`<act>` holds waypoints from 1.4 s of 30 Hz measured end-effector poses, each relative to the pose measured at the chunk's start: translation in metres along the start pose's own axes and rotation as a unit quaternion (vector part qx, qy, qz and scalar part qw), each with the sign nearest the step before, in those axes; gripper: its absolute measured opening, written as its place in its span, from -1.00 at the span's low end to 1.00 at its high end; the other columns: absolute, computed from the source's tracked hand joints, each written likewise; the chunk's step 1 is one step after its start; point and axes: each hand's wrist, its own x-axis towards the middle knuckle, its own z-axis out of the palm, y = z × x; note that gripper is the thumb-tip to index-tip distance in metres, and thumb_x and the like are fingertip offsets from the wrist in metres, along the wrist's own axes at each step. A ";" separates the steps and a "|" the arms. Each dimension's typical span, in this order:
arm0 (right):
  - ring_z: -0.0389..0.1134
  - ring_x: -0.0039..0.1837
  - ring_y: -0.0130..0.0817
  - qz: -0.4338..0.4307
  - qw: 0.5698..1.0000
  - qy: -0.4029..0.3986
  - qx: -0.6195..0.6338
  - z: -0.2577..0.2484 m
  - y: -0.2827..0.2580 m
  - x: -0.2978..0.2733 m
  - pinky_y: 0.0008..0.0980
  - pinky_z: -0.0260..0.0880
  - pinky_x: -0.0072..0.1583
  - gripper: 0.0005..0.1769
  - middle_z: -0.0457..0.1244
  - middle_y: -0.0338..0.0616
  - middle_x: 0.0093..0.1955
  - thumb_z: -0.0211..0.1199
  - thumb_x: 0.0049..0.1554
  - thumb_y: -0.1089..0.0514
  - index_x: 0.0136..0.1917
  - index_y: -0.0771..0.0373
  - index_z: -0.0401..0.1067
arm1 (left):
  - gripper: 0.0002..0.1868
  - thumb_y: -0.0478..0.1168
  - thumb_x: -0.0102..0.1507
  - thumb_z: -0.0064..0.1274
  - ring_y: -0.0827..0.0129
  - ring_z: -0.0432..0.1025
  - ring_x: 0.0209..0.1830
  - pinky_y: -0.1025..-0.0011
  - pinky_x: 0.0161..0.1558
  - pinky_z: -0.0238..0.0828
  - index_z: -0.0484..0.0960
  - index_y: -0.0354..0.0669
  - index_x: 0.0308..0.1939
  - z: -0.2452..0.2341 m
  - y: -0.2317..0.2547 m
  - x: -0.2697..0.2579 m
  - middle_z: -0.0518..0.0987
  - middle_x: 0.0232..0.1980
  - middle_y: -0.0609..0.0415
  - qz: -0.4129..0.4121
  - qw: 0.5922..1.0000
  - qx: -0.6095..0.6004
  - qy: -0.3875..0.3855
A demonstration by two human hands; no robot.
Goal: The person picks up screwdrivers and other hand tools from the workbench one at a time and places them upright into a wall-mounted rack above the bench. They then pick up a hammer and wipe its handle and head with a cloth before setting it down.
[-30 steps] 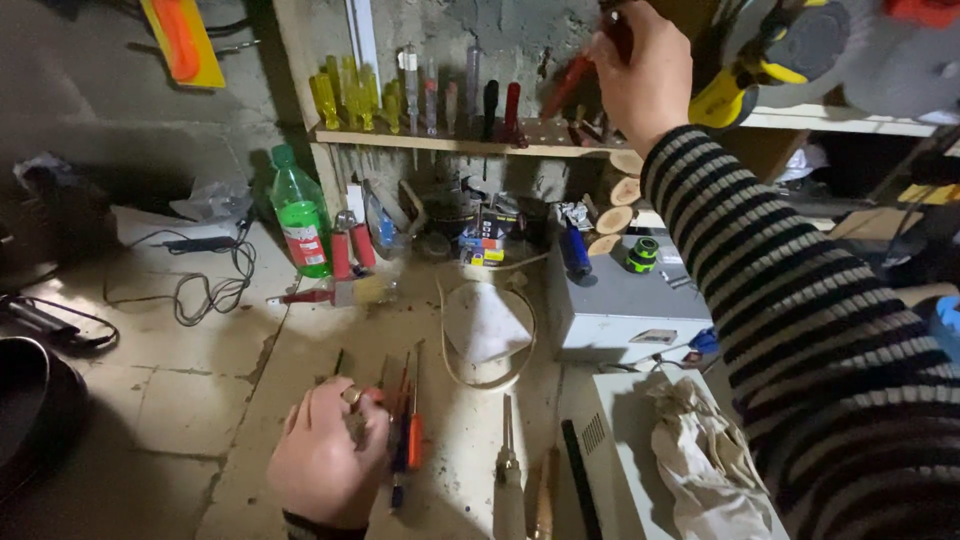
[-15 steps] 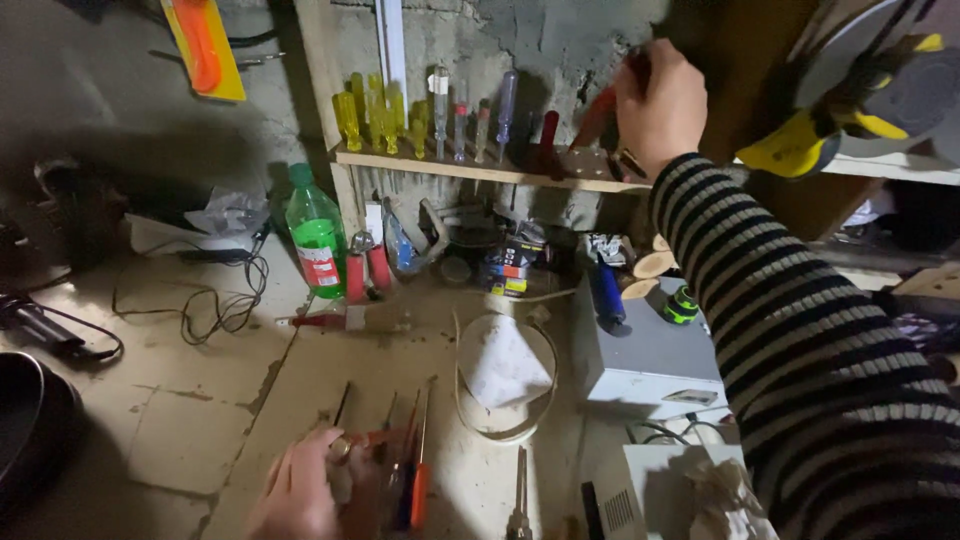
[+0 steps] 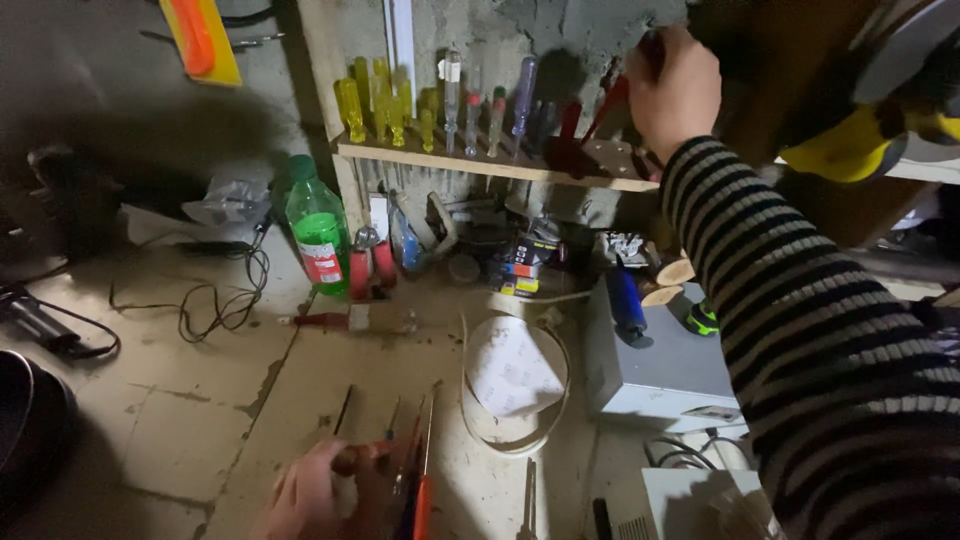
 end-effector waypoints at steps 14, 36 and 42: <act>0.43 -0.17 0.03 -0.003 0.997 -0.051 -0.050 0.070 0.044 0.029 -0.01 0.28 -0.24 -0.74 0.36 0.13 -0.24 0.23 0.28 0.15 -0.19 0.35 0.50 | -0.67 0.13 0.15 0.16 0.32 0.49 -0.46 0.38 -0.39 0.31 0.45 0.19 -0.59 0.025 -0.001 -0.010 0.51 -0.54 0.28 0.159 0.941 -0.114 0.275; 0.23 0.35 0.24 0.072 0.997 -0.019 -0.011 -0.006 -0.080 -0.013 0.05 0.24 0.38 -0.69 0.17 0.37 0.34 0.37 0.25 0.27 0.21 0.36 0.38 | -0.84 -0.09 0.24 0.10 0.39 0.58 -0.38 0.37 -0.42 0.53 0.60 0.01 -0.15 0.013 0.001 -0.030 0.68 -0.31 0.22 0.302 0.902 -0.077 0.298; 0.36 -0.21 -0.39 -0.137 0.933 -0.311 0.120 -0.057 -0.201 -0.108 -0.38 0.52 -0.11 -0.93 0.35 -0.16 -0.05 0.16 0.25 0.25 -0.04 0.16 0.46 | -0.78 -0.11 0.24 0.10 0.29 0.61 -0.21 0.38 -0.36 0.46 0.69 -0.12 -0.13 -0.012 0.019 -0.056 0.73 -0.14 0.09 0.264 0.881 -0.164 0.357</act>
